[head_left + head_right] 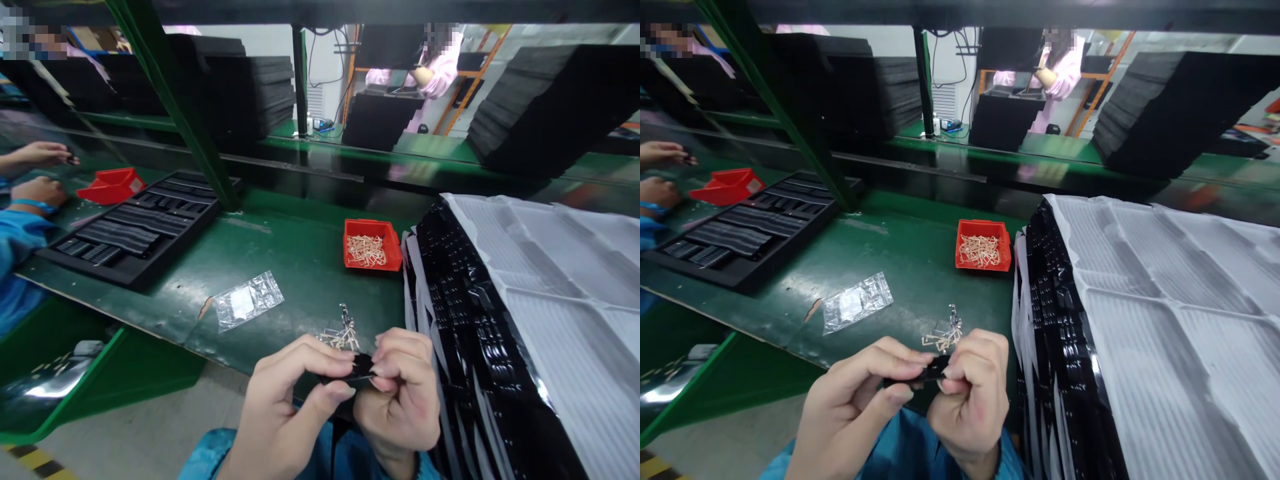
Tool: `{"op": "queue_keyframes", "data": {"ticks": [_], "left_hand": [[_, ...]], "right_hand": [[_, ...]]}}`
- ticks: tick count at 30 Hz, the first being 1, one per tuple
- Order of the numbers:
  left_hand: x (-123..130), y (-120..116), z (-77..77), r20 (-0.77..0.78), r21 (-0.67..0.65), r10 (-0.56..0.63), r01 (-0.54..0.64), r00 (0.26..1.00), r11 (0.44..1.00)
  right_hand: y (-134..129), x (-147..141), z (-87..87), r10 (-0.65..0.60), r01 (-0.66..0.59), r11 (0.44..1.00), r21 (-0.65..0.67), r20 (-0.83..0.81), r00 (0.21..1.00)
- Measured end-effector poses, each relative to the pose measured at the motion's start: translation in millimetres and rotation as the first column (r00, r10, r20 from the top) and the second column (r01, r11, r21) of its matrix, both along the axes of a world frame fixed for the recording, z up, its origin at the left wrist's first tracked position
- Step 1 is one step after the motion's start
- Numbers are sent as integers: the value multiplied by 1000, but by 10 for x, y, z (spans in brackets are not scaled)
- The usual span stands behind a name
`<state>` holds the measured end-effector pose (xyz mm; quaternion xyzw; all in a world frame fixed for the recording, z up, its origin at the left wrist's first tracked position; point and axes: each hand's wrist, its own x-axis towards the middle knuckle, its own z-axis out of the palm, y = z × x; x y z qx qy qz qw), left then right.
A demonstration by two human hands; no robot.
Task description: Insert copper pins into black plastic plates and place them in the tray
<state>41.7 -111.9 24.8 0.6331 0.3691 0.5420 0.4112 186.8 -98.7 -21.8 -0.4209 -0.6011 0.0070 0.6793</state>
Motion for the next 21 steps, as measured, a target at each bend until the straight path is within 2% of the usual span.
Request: {"op": "queue_keyframes", "data": {"ticks": [3, 9, 13, 17, 21], "left_hand": [[-16, -9, 18, -5, 80, 16, -15, 1000, 997], [-100, 10, 55, -32, 264, -5, 13, 999, 965], [-130, 7, 65, -66, 263, -16, 32, 998, 964], [-167, -13, 72, -93, 257, -12, 35, 996, 966], [-198, -46, 103, -124, 214, -3, 30, 992, 976]], "right_hand": [[-11, 19, 5, 16, -15, 998, 55, -10, 1000], [-8, 87, 71, 53, -63, 991, 119, 87, 995], [-4, 80, 83, 43, -66, 984, 164, 141, 989], [-24, 106, 61, -18, -41, 969, 244, 232, 973], [-63, 168, 47, -22, -41, 978, 203, 299, 954]]}}
